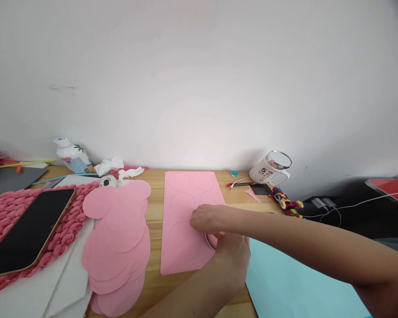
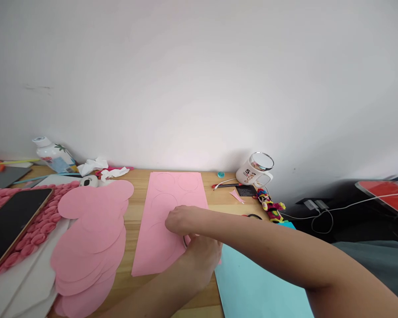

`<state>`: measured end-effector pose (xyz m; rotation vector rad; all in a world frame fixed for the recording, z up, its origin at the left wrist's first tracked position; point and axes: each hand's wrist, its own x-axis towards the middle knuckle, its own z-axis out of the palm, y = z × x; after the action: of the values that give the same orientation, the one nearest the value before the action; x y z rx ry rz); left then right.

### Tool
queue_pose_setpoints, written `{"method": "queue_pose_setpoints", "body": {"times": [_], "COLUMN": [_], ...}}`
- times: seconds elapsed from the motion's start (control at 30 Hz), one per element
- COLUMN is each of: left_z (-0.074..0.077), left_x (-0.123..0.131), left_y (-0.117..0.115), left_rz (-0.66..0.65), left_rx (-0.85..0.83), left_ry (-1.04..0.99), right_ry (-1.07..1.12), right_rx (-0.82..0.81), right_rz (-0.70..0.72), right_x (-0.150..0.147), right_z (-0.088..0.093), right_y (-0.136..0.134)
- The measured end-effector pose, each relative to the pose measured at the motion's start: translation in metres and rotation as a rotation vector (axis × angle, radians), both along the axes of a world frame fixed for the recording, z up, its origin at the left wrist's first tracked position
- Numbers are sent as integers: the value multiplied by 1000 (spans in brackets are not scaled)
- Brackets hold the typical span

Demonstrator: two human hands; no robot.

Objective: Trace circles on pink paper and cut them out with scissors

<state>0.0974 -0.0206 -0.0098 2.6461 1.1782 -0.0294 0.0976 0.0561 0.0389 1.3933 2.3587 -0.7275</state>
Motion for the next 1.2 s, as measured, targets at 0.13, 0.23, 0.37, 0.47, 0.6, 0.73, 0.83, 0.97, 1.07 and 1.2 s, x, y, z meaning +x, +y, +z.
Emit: {"method": "queue_pose_setpoints", "body": {"times": [0.13,0.23,0.37,0.47,0.6,0.73,0.83,0.97,1.07,1.2], "left_z": [6,9,9,7,7,7,8,10,15,32], "left_x": [-6,-5,-3,-2,-1,-2,-3,-3,-5,-12], "left_y": [-3,-2,0,1,1,2,2,3,3,1], "left_rz": [-130,-136,-114,-115,-129,-114,-109,-97,-100,-93], "left_rx": [40,12,1,9,7,4,-6,-10,-3,24], "left_ry": [225,267,266,255,259,251,242,231,227,185], "right_ry": [-223,-306,-359,-371,-368,-350,-324,-259,-196,-94], "right_rx": [-70,-102,-115,-117,-114,-98,-88,-66,-54,-46], "right_rz": [177,260,309,303,280,240,205,145,83,-12], "right_x": [-1,4,15,22,29,39,50,68,82,101], "right_z": [13,14,10,11,17,20,19,10,2,0], "right_y": [15,25,35,38,38,37,36,33,28,17]}}
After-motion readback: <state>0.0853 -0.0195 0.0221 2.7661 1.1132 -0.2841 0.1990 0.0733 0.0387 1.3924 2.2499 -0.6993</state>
